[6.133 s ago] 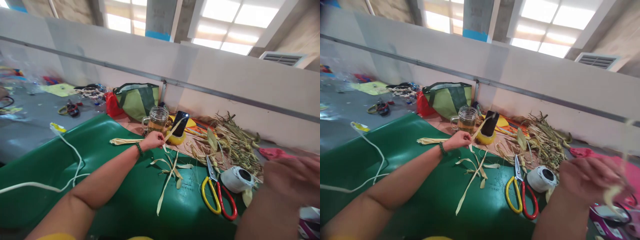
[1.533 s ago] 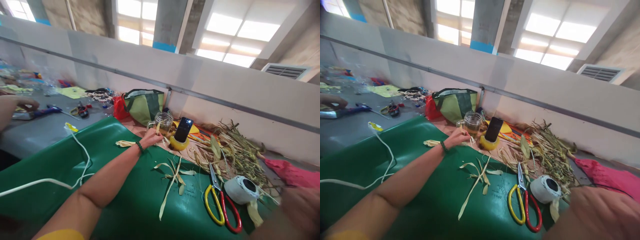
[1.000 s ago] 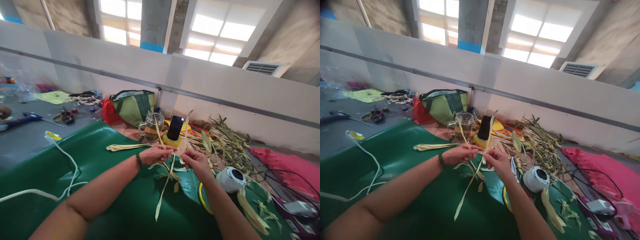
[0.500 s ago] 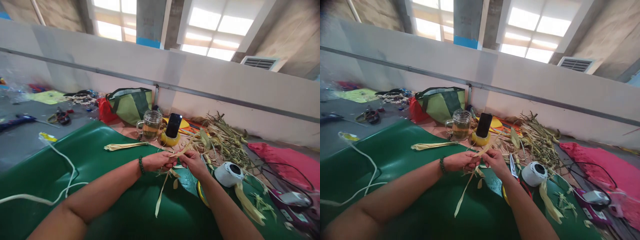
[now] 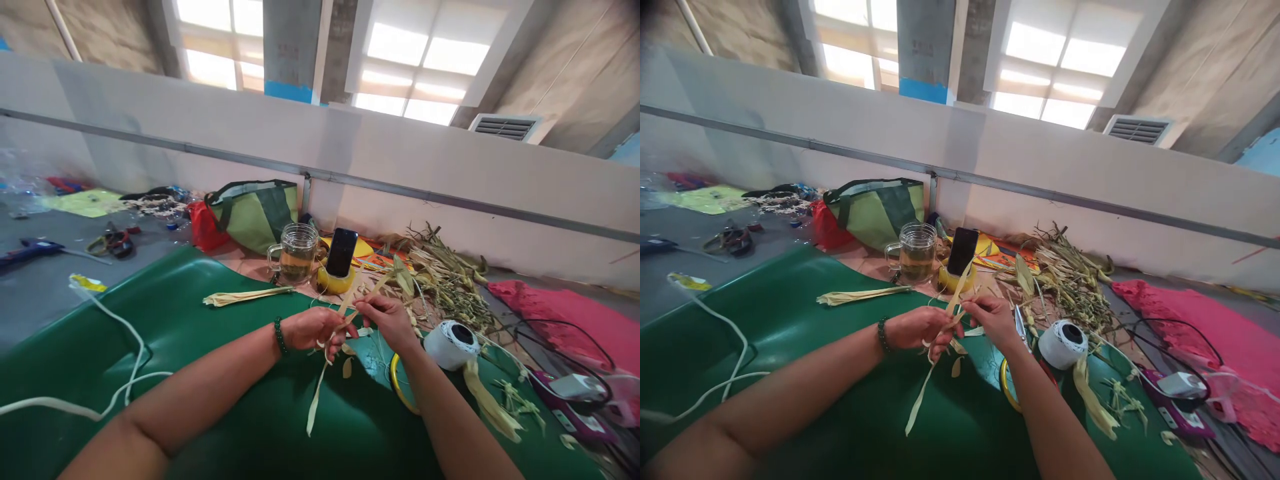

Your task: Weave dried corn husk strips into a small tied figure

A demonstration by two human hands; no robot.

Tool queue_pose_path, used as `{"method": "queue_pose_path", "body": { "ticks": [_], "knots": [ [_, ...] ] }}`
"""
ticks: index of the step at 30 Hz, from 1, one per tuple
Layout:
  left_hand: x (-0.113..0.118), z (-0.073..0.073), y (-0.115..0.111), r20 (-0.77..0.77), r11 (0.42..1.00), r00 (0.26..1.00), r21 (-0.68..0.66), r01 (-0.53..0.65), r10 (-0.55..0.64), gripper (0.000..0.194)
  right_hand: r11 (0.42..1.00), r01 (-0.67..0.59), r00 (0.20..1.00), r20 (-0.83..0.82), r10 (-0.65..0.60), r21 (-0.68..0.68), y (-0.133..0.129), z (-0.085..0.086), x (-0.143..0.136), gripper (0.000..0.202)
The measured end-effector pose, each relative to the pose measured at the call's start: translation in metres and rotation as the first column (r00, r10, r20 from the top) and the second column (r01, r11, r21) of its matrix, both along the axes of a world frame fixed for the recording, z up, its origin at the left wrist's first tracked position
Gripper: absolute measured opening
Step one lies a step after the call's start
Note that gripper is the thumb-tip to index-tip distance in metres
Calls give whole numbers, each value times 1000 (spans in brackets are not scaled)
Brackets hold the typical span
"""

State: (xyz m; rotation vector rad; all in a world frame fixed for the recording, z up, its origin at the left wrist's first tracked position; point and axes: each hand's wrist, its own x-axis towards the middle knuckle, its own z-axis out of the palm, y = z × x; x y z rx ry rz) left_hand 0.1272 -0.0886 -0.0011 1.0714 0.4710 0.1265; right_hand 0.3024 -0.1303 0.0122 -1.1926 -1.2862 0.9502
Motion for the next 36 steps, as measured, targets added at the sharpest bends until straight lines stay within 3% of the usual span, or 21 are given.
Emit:
{"method": "queue_pose_path", "body": {
  "ticks": [6, 9, 14, 18, 20, 22, 26, 31, 36],
  "knots": [
    [2, 2, -3, -106, 998, 994, 37, 43, -39, 21, 980, -190, 979, 62, 194, -62, -4, -3, -11, 28],
    [1, 3, -5, -56, 996, 998, 81, 36, -32, 28, 996, -88, 996, 28, 88, -21, 0, -11, -4, 31],
    [-5, 7, -3, -5, 983, 996, 158, 89, -90, 41, 985, 173, 965, -204, -165, 23, 12, -13, 20, 36],
    [-10, 14, 0, -36, 957, 986, 235, 168, -164, 51, 976, 217, 923, -324, -208, -9, 14, -6, 27, 41],
    [-10, 16, 1, -42, 950, 993, 290, 115, -107, 55, 983, 181, 932, -314, -180, -25, 11, -5, 24, 41],
    [-9, 16, 1, -39, 941, 999, 337, -11, 26, 55, 992, 118, 960, -251, -124, -41, 8, -7, 17, 40],
    [-2, 9, 0, -12, 879, 969, 424, -217, 245, 49, 997, -11, 997, -77, 5, -72, 1, -15, -3, 38],
    [0, 4, 1, 25, 857, 958, 441, -266, 285, 48, 993, -69, 997, -52, 64, -96, 1, -16, -11, 38],
    [-3, 8, 2, 24, 856, 966, 458, -241, 259, 46, 997, -19, 980, -199, 3, -75, 6, -16, 0, 38]
  ]
}}
